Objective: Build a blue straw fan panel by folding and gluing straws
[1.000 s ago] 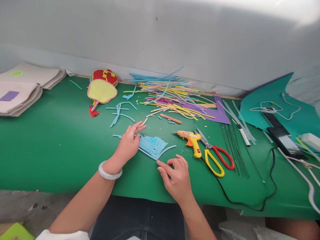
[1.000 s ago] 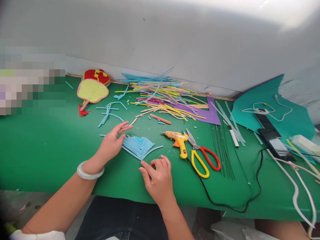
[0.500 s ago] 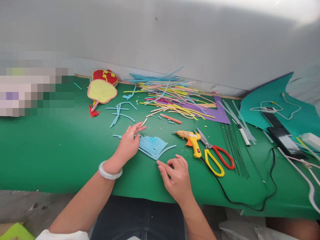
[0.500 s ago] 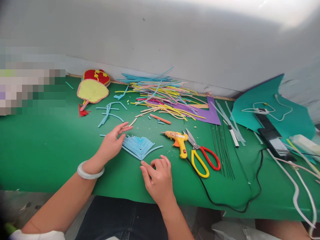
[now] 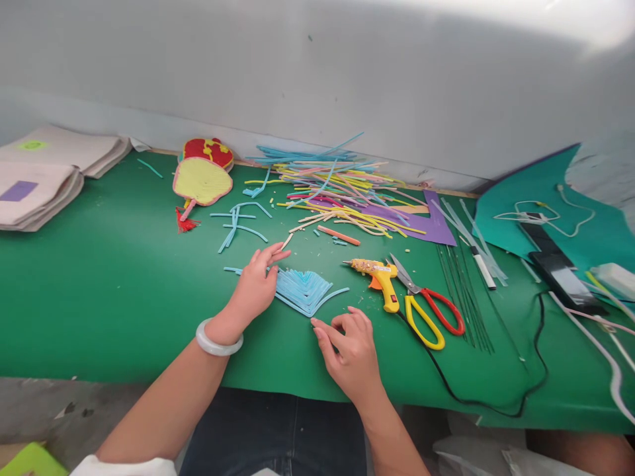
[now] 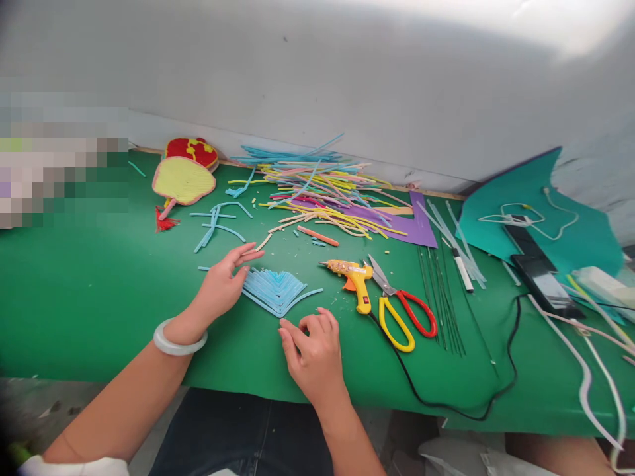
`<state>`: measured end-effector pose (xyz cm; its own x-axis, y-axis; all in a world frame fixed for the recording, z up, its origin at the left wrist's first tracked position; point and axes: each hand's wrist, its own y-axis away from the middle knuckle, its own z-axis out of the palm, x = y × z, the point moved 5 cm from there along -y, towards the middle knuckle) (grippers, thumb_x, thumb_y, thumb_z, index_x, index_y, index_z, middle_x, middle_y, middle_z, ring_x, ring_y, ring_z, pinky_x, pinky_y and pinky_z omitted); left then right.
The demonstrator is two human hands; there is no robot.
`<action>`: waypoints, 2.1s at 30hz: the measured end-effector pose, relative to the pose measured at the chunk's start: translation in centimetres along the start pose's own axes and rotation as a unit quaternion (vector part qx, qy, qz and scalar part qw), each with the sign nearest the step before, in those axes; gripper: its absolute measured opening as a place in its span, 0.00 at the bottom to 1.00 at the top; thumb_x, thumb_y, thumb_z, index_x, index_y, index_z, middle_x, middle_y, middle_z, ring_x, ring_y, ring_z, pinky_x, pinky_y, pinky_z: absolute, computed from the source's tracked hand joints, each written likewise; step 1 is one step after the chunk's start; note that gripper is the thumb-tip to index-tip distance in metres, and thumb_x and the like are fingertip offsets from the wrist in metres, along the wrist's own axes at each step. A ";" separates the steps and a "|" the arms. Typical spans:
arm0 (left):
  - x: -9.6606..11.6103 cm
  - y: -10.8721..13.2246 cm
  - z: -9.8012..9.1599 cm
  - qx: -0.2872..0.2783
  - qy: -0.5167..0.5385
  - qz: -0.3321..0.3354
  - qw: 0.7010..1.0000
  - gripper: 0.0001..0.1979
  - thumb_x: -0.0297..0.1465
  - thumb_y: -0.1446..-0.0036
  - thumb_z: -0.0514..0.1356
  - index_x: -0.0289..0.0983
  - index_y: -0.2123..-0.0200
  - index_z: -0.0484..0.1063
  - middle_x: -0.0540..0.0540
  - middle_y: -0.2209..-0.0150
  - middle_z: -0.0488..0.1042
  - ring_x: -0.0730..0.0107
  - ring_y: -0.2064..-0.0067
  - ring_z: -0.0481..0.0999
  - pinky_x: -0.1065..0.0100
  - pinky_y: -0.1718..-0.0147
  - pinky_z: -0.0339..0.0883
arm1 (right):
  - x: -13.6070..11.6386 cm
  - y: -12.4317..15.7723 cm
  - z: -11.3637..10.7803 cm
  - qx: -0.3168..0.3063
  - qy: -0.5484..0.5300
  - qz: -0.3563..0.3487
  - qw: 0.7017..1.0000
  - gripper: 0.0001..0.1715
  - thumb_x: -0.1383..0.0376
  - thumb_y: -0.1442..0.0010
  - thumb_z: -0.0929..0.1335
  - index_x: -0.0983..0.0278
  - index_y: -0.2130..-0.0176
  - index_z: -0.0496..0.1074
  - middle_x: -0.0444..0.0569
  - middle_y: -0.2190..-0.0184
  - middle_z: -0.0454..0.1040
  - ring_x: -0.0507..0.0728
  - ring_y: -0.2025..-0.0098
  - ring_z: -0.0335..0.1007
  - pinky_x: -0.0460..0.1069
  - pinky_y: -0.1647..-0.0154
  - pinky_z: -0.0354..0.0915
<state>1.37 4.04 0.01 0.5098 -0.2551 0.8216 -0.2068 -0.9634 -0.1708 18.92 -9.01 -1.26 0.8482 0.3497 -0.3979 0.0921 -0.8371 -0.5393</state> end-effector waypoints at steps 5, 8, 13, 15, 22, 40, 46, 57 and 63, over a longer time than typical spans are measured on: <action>0.0 0.0 0.0 0.004 -0.004 0.008 1.000 0.25 0.22 0.40 0.49 0.40 0.40 0.63 0.44 0.46 0.78 0.62 0.43 0.75 0.46 0.39 0.60 | 0.0 0.0 0.0 0.000 -0.002 -0.005 1.000 0.13 0.63 0.32 0.66 0.59 0.57 0.81 0.45 0.72 0.67 0.53 0.65 0.65 0.59 0.43 0.62; 0.0 0.0 0.0 0.006 -0.005 0.013 1.000 0.26 0.21 0.40 0.50 0.40 0.40 0.63 0.44 0.46 0.78 0.63 0.44 0.76 0.46 0.39 0.60 | 0.0 0.0 0.0 0.001 -0.001 -0.005 1.000 0.13 0.63 0.32 0.65 0.58 0.57 0.81 0.45 0.72 0.67 0.53 0.66 0.65 0.59 0.43 0.63; -0.3 0.0 0.1 0.003 -0.001 0.001 1.000 0.26 0.21 0.40 0.49 0.40 0.40 0.63 0.44 0.46 0.78 0.62 0.41 0.73 0.45 0.37 0.57 | 0.0 0.0 0.0 0.003 0.002 -0.009 1.000 0.13 0.64 0.32 0.65 0.59 0.59 0.81 0.44 0.73 0.66 0.52 0.67 0.64 0.58 0.43 0.63; -0.4 -0.1 0.1 0.004 -0.002 0.005 1.000 0.25 0.21 0.40 0.49 0.39 0.40 0.63 0.44 0.46 0.78 0.63 0.40 0.72 0.44 0.35 0.54 | 0.0 0.0 0.0 0.005 0.004 -0.009 1.000 0.13 0.64 0.32 0.65 0.59 0.59 0.81 0.44 0.73 0.66 0.52 0.67 0.64 0.58 0.43 0.63; 0.0 0.3 1.8 -0.127 -0.090 0.107 0.982 0.18 0.32 0.34 0.53 0.43 0.43 0.70 0.46 0.38 0.70 0.62 0.33 0.63 0.44 0.31 0.35 | 0.1 0.0 0.0 0.007 0.014 0.000 1.000 0.14 0.64 0.31 0.65 0.57 0.56 0.81 0.44 0.73 0.66 0.53 0.67 0.63 0.58 0.44 0.63; -0.6 1.5 4.0 -0.286 -0.152 0.159 0.933 0.26 0.27 0.35 0.56 0.47 0.35 0.61 0.48 0.32 0.61 0.65 0.28 0.51 0.47 0.30 0.34 | 0.1 -0.1 0.5 -0.030 0.024 -0.004 0.999 0.14 0.62 0.31 0.65 0.56 0.55 0.81 0.45 0.72 0.67 0.54 0.65 0.64 0.59 0.43 0.61; -0.6 1.5 4.1 -0.293 -0.142 0.156 0.933 0.27 0.27 0.35 0.56 0.46 0.35 0.60 0.48 0.32 0.62 0.65 0.29 0.52 0.49 0.30 0.38 | 0.2 0.0 0.6 -0.033 0.024 0.004 0.999 0.15 0.61 0.31 0.64 0.56 0.55 0.81 0.45 0.72 0.67 0.54 0.65 0.64 0.59 0.43 0.60; -0.3 1.7 4.1 -0.296 -0.132 0.157 0.933 0.26 0.29 0.35 0.57 0.46 0.35 0.61 0.47 0.33 0.62 0.64 0.29 0.54 0.51 0.30 0.41 | 0.2 0.0 0.6 -0.032 0.026 0.004 0.999 0.15 0.61 0.31 0.64 0.56 0.55 0.81 0.45 0.72 0.67 0.54 0.65 0.64 0.59 0.42 0.60; -0.1 1.7 4.0 -0.294 -0.140 0.173 0.930 0.27 0.32 0.36 0.59 0.47 0.35 0.61 0.45 0.32 0.62 0.61 0.29 0.53 0.48 0.31 0.41 | 0.2 0.0 0.6 -0.036 0.025 0.008 0.999 0.15 0.62 0.31 0.64 0.56 0.55 0.81 0.45 0.72 0.67 0.54 0.65 0.64 0.59 0.42 0.60</action>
<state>4.34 2.07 -2.56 0.5082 -0.6326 0.5844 -0.7773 -0.6291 -0.0049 18.75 -8.65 -1.76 0.8743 0.3167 -0.3679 0.1142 -0.8708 -0.4782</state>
